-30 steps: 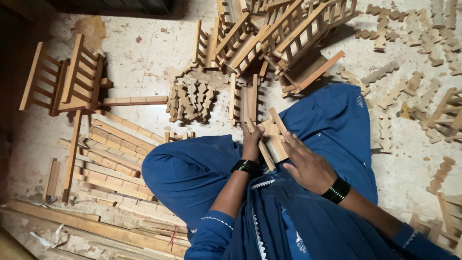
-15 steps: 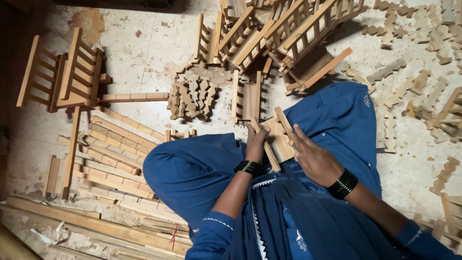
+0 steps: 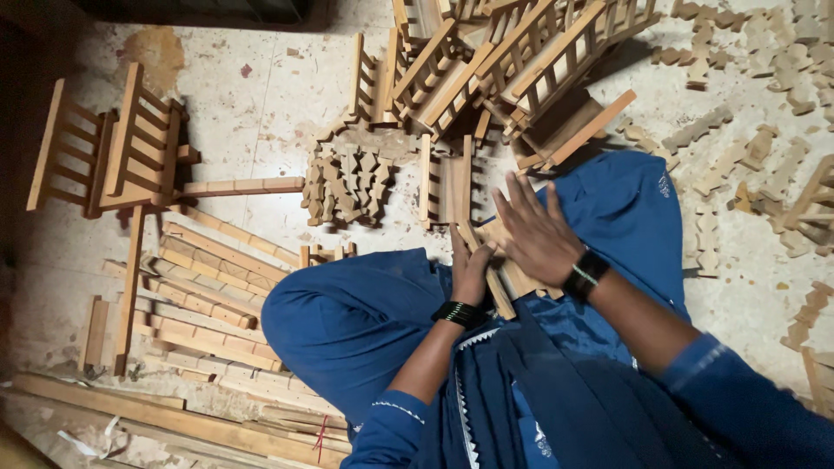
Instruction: The person sits on the workshop floor among scattered small wooden chair parts and sands small wooden pieces with a sanding block, rubbing the edges of each piece. They then fit the sanded pieces into small wooden chair frames, pressing the parts together and setting finished frames aside.
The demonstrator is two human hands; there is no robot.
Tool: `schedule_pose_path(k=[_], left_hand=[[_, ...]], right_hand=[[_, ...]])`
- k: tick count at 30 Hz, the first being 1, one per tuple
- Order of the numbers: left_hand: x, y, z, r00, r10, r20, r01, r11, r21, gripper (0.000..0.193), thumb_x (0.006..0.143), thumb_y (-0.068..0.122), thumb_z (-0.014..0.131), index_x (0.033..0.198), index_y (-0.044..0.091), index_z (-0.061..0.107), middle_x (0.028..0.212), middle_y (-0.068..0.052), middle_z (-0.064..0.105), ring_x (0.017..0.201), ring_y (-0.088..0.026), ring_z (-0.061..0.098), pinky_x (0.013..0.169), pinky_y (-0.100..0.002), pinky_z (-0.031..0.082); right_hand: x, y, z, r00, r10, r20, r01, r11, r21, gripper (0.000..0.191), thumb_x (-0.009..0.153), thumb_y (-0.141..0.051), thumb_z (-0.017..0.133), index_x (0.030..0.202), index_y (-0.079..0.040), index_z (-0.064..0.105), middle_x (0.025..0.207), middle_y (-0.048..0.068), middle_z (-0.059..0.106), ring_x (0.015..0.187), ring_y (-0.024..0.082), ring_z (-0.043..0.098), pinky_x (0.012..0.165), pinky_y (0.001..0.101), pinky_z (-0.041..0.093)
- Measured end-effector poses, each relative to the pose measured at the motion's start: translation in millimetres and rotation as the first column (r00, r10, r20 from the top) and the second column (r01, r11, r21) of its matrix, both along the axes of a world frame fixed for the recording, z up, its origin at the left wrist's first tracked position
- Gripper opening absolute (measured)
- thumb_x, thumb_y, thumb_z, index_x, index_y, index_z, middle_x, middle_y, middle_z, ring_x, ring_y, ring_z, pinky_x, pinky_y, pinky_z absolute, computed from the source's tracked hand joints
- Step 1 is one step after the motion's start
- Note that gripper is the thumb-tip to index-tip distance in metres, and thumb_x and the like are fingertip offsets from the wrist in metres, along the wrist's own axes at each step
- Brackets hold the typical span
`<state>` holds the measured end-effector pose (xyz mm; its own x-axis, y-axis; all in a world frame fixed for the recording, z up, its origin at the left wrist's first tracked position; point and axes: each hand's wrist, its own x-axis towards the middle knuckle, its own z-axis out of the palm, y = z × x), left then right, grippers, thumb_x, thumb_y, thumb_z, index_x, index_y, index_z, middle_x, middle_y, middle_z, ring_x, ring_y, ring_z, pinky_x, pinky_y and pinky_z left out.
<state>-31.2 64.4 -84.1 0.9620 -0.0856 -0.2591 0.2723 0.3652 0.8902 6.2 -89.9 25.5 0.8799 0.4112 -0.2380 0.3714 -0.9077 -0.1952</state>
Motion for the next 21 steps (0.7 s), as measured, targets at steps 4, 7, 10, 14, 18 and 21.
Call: schedule_pose_path(k=[4, 7, 10, 14, 18, 21], left_hand=[[4, 3, -3, 0.998, -0.005, -0.062, 0.003, 1.000, -0.030, 0.101, 0.090, 0.018, 0.065, 0.163, -0.001, -0.003, 0.128, -0.015, 0.057, 0.105, -0.020, 0.062, 0.088, -0.031, 0.054], [9, 4, -4, 0.999, -0.006, -0.049, 0.005, 1.000, -0.030, 0.101, 0.089, 0.015, 0.068, 0.163, -0.002, 0.002, 0.125, -0.016, 0.060, 0.103, -0.020, 0.062, 0.087, -0.031, 0.055], [11, 5, -4, 0.997, -0.029, -0.072, 0.033, 0.998, 0.055, 0.104, 0.086, 0.013, 0.069, 0.162, -0.002, 0.000, 0.123, -0.016, 0.061, 0.102, -0.020, 0.064, 0.086, -0.032, 0.056], [12, 7, -5, 0.994, -0.052, -0.097, 0.065, 0.989, 0.134, 0.107, 0.083, 0.013, 0.071, 0.161, -0.002, 0.000, 0.124, -0.016, 0.062, 0.102, -0.021, 0.065, 0.086, -0.031, 0.056], [12, 8, -4, 0.997, -0.026, -0.071, 0.026, 1.000, -0.007, 0.105, 0.090, 0.019, 0.069, 0.162, -0.003, -0.004, 0.130, -0.015, 0.061, 0.107, -0.019, 0.063, 0.090, -0.029, 0.054], [12, 7, -3, 0.998, -0.020, -0.059, 0.017, 0.998, -0.057, 0.104, 0.096, 0.025, 0.067, 0.163, -0.003, -0.007, 0.131, -0.014, 0.061, 0.109, -0.017, 0.063, 0.092, -0.027, 0.054]], right_hand=[[35, 11, -18, 0.998, 0.008, 0.057, -0.015, 0.991, 0.136, 0.082, 0.091, -0.025, 0.054, 0.160, -0.007, 0.014, 0.168, 0.023, 0.004, 0.155, 0.037, 0.004, 0.122, 0.0566, 0.003], [48, 11, -25, 0.999, -0.015, 0.028, 0.009, 0.977, 0.214, 0.064, 0.089, -0.018, 0.054, 0.152, -0.013, 0.038, 0.162, 0.020, 0.026, 0.149, 0.036, 0.027, 0.121, 0.0560, 0.016], [54, 10, -27, 0.974, -0.150, -0.170, 0.174, 0.976, 0.133, 0.038, 0.096, -0.016, 0.049, 0.130, -0.019, 0.065, 0.144, 0.011, 0.059, 0.131, 0.030, 0.057, 0.115, 0.0467, 0.043], [58, 11, -24, 0.902, -0.272, -0.337, 0.350, 0.915, 0.199, 0.030, 0.103, -0.021, 0.051, 0.122, -0.019, 0.074, 0.115, 0.013, 0.077, 0.101, 0.028, 0.074, 0.095, 0.0411, 0.058], [45, 11, -20, 0.981, -0.145, -0.132, 0.185, 0.907, 0.379, 0.048, 0.092, -0.017, 0.054, 0.139, -0.017, 0.054, 0.152, 0.014, 0.047, 0.127, 0.034, 0.056, 0.104, 0.0457, 0.048], [30, 5, -19, 1.000, -0.010, 0.024, 0.000, 0.914, 0.405, 0.067, 0.090, -0.020, 0.057, 0.154, -0.013, 0.037, 0.165, 0.023, 0.022, 0.143, 0.042, 0.035, 0.112, 0.0510, 0.036]])
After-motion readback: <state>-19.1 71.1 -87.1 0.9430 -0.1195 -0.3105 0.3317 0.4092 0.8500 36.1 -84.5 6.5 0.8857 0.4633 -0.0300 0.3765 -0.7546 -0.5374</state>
